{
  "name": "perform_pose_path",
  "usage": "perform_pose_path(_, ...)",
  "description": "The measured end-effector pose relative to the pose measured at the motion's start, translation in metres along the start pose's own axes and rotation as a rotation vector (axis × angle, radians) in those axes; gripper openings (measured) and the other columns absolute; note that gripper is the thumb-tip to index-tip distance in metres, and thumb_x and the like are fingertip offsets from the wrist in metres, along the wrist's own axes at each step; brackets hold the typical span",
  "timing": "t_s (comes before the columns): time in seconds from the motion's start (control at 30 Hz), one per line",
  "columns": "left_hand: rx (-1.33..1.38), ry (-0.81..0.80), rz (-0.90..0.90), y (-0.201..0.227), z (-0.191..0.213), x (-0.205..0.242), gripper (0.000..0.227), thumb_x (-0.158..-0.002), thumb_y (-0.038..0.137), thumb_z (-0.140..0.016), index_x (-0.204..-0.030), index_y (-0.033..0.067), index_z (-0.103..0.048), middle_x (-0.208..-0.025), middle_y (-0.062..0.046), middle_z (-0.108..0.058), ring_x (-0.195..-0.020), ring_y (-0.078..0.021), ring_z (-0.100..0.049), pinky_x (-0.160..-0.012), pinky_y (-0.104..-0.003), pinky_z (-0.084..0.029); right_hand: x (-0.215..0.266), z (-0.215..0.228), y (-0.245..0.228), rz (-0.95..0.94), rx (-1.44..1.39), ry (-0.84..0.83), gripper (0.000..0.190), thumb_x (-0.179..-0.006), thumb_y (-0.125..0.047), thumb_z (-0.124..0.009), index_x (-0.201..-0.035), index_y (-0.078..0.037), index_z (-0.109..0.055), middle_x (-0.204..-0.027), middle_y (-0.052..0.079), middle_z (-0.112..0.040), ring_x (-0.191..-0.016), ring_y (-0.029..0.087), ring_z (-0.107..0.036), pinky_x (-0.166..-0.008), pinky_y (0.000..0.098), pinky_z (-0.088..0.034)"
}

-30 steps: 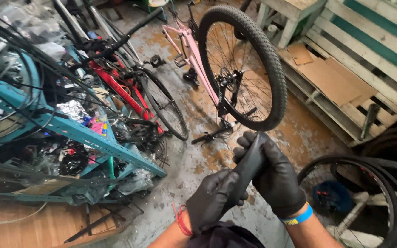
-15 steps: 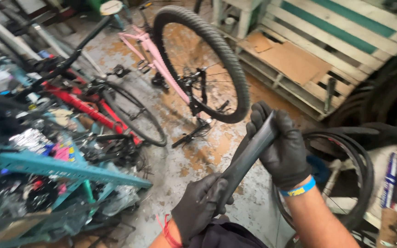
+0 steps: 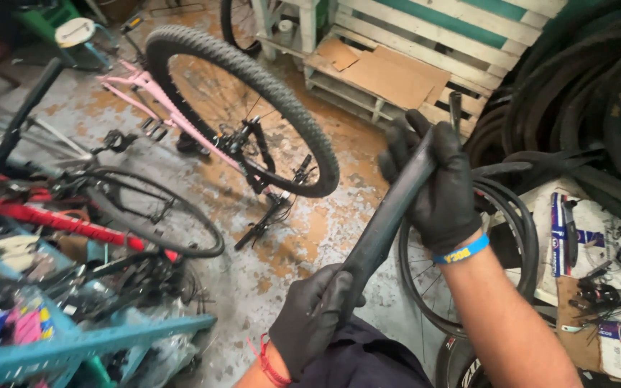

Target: Sanding a bicycle inner tube at a workbench to prepare the surface for a patch.

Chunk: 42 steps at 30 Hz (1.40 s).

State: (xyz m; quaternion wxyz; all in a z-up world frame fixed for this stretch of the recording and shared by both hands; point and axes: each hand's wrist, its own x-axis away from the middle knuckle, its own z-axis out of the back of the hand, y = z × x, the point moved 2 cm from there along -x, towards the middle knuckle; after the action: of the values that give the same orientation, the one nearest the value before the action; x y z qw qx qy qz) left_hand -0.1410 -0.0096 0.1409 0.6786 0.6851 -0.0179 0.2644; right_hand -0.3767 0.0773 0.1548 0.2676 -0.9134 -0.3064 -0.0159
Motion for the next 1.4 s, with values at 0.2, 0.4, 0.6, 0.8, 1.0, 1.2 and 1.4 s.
perform_pose_path(0.2,0.199,-0.110,-0.041,0.027,-0.002,-0.074,0.043,-0.100,0.036,-0.055,-0.121,0.0045,-0.075,-0.084,-0.011,-0.078,-0.073,-0.0125,-0.068,-0.067,-0.026,-0.063,-0.001,-0.013,0.002,-0.161,0.364,-0.240,0.068,-0.095,-0.025,-0.066,-0.154,-0.001,-0.040,-0.131,0.023,-0.068,-0.113,0.039,-0.070,-0.100,0.0554,-0.057)
perform_pose_path(0.4,0.225,-0.184,0.037,0.060,-0.001,-0.151,0.038,-0.099,0.036,-0.056,-0.114,0.0075,-0.076,-0.085,-0.011,-0.079,-0.071,-0.0153,-0.069,-0.069,-0.027,-0.060,-0.051,-0.017,-0.039,-0.133,0.716,-0.119,0.092,-0.077,-0.007,-0.077,-0.158,-0.009,-0.035,-0.122,0.022,-0.070,-0.096,0.036,-0.076,-0.078,0.0532,-0.065)
perform_pose_path(0.6,0.111,-0.240,0.030,0.094,-0.004,-0.200,0.040,-0.096,0.040,-0.057,-0.118,0.0120,-0.076,-0.086,-0.001,-0.071,-0.078,-0.0106,-0.062,-0.071,-0.029,-0.051,-0.093,-0.037,-0.068,-0.113,0.967,0.069,0.092,-0.080,-0.006,-0.069,-0.163,-0.005,-0.031,-0.109,0.019,-0.074,-0.096,0.037,-0.079,-0.080,0.0458,-0.063)
perform_pose_path(0.8,0.063,-0.185,-0.042,0.101,-0.019,-0.262,0.044,-0.090,0.045,-0.068,-0.117,0.0106,-0.075,-0.091,0.001,-0.075,-0.084,-0.0079,-0.064,-0.075,-0.029,-0.055,-0.171,-0.041,-0.085,-0.090,0.936,-0.104,0.090,-0.081,-0.002,-0.071,-0.161,0.000,-0.029,-0.103,0.013,-0.075,-0.085,0.029,-0.079,-0.076,0.0406,-0.062)
perform_pose_path(1.0,0.414,0.029,-0.053,0.121,-0.036,-0.327,0.039,-0.100,0.039,-0.058,-0.109,0.0040,-0.073,-0.083,-0.010,-0.076,-0.067,-0.0156,-0.071,-0.068,-0.028,-0.060,-0.263,-0.069,-0.085,-0.290,0.972,-0.050,0.074,-0.081,-0.015,-0.067,-0.152,-0.005,-0.047,-0.116,0.024,-0.073,-0.091,0.039,-0.074,-0.071,0.0505,-0.061)
perform_pose_path(1.2,0.549,0.229,-0.112,0.149,-0.048,-0.393,0.046,-0.098,0.045,-0.056,-0.104,0.0024,-0.073,-0.081,-0.010,-0.074,-0.066,-0.0160,-0.066,-0.067,-0.030,-0.056,-0.352,-0.073,-0.097,-0.542,0.920,-0.140,0.075,-0.086,-0.036,-0.055,-0.154,-0.006,-0.046,-0.132,0.027,-0.067,-0.102,0.043,-0.070,-0.081,0.0575,-0.059)
perform_pose_path(1.4,0.682,0.452,-0.171,0.158,-0.038,-0.444,0.043,-0.100,0.037,-0.055,-0.112,0.0009,-0.074,-0.083,-0.011,-0.076,-0.067,-0.0144,-0.068,-0.068,-0.029,-0.059,-0.426,-0.091,-0.080,-0.660,0.907,-0.400,0.072,-0.092,-0.037,-0.054,-0.157,-0.010,-0.042,-0.128,0.025,-0.071,-0.099,0.041,-0.074,-0.078,0.0529,-0.061)
